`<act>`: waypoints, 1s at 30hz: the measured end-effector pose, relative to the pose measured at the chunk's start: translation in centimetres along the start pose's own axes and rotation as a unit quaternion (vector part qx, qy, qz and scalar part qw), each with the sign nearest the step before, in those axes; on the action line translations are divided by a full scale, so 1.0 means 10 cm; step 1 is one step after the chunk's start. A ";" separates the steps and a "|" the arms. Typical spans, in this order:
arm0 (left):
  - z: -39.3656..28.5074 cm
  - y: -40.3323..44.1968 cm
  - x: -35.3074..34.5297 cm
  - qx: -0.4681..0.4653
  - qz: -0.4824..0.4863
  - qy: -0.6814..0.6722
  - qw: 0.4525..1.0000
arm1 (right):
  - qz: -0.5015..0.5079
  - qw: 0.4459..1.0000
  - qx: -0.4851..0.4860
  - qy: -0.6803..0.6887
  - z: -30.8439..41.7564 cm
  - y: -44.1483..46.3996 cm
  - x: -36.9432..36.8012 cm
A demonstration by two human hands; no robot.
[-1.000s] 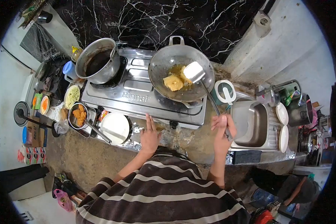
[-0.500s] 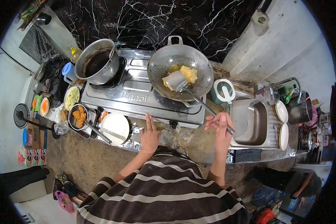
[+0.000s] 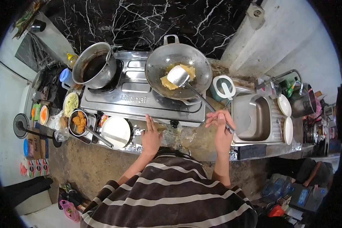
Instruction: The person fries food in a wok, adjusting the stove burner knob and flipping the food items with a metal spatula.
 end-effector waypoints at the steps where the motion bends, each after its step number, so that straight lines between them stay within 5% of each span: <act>1: -0.02 -0.01 0.04 -0.018 -0.032 0.002 0.999 | 0.000 1.000 -0.001 0.002 0.01 -0.02 0.01; 8: -0.02 -0.01 0.05 0.006 0.026 0.005 1.000 | 0.004 0.995 -0.033 0.096 0.02 -0.03 0.08; 13: -0.10 0.00 0.17 -0.029 -0.045 -0.015 0.998 | 0.025 0.992 -0.043 0.120 -0.07 -0.03 0.07; 18: -0.01 0.08 0.07 0.038 0.055 -0.051 0.996 | 0.049 0.988 -0.066 0.131 -0.02 -0.03 0.03; 30: 0.08 0.16 0.20 -0.071 0.118 -0.042 0.990 | -0.018 0.983 -0.107 0.148 0.09 -0.12 -0.05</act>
Point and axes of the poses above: each hand's wrist, its own y-axis towards the middle knuckle, its own x-axis out of the back of the hand, z = x × y, the point moved 9 cm from there along y, towards the middle knuckle, and after that the axes turned 4 degrees about -x, right-handed, at the moved point
